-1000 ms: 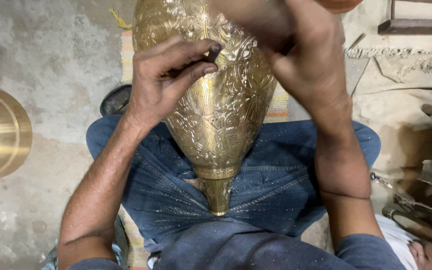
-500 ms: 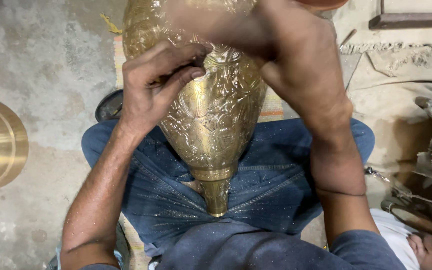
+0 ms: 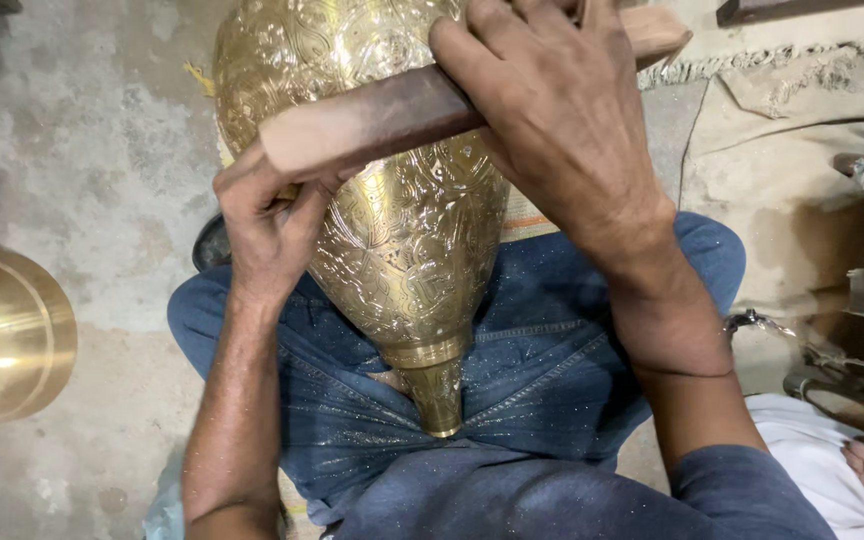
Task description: The person sits cross-legged and uses a small metal chisel and a wooden mallet to engrave intricate patterns into a large brass vessel. They repeatedly tap the chisel to create fine lines and decorative motifs on the curved surface.
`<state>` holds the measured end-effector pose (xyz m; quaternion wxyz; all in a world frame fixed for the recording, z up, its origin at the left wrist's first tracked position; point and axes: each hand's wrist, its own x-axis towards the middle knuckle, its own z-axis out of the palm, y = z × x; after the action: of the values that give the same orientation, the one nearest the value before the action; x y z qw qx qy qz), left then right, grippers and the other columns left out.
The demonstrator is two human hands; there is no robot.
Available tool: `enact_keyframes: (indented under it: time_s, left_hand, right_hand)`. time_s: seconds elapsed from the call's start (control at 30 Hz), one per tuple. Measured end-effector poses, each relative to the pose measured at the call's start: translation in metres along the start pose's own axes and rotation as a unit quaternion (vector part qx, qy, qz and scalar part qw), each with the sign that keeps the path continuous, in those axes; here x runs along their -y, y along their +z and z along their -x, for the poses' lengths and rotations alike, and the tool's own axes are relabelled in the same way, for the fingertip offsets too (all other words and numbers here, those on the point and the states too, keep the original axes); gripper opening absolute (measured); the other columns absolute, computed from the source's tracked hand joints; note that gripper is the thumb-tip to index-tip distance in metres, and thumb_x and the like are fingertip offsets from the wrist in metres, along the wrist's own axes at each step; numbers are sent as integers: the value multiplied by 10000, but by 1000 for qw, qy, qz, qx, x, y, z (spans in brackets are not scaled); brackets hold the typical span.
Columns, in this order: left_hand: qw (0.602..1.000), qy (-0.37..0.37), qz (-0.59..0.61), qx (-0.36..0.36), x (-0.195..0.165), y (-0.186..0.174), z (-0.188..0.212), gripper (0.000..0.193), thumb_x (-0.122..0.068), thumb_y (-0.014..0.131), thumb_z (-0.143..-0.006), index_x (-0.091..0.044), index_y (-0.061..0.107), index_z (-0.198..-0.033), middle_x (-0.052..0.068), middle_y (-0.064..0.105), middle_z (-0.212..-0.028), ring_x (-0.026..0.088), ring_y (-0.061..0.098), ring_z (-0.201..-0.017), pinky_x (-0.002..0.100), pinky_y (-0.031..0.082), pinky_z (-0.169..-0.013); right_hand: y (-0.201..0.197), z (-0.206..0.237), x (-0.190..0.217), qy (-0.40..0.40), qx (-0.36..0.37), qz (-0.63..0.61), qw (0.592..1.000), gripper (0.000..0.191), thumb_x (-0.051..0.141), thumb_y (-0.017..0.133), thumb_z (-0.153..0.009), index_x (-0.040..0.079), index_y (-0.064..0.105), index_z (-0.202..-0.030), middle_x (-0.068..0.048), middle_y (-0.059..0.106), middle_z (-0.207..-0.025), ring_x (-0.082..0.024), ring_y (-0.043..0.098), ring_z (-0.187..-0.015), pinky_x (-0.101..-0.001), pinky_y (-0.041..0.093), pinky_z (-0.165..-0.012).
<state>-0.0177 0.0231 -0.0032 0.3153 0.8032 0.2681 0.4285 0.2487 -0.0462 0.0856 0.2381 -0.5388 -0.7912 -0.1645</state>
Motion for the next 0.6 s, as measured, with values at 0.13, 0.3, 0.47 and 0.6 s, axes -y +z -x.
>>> enact_keyframes:
  time_s: [0.13, 0.3, 0.47, 0.6]
  left_hand:
    - [999, -22, 35, -4, -2, 4, 3, 226, -35, 737, -1059, -7, 712, -1282, 116, 743, -1133, 148, 753, -944, 258, 665, -801]
    - [997, -17, 37, -65, -4, 11, 1, 118, 7, 754, -1049, -43, 746, -1156, 133, 764, -1134, 184, 782, -978, 285, 704, -799]
    - [968, -93, 115, -201, -25, 40, 12, 268, -15, 763, -1003, -42, 675, -1255, 129, 772, -1118, 186, 805, -991, 315, 729, -862]
    - [977, -72, 83, -182, -30, 55, 17, 303, -27, 770, -1013, -50, 667, -1297, 139, 759, -1153, 206, 797, -1019, 323, 723, -873]
  right_hand:
    - [-1, 2, -2, 3, -32, -162, 986, 447, -35, 761, -889, -13, 575, -1295, -124, 643, -1212, -275, 610, -1217, -432, 477, -1050]
    - [4, 6, -4, 25, 13, -38, 999, 373, 24, 839, -878, 45, 609, -1171, -112, 674, -1097, -320, 632, -1085, -472, 452, -902]
    - [32, 11, -16, 75, -2, 0, 997, 427, 75, 811, -894, 40, 585, -1255, -113, 681, -1055, -288, 673, -978, -451, 483, -814]
    - [48, 28, -29, 96, 68, -73, 990, 406, 72, 792, -925, 5, 558, -1250, -134, 683, -1071, -332, 676, -1004, -468, 510, -859]
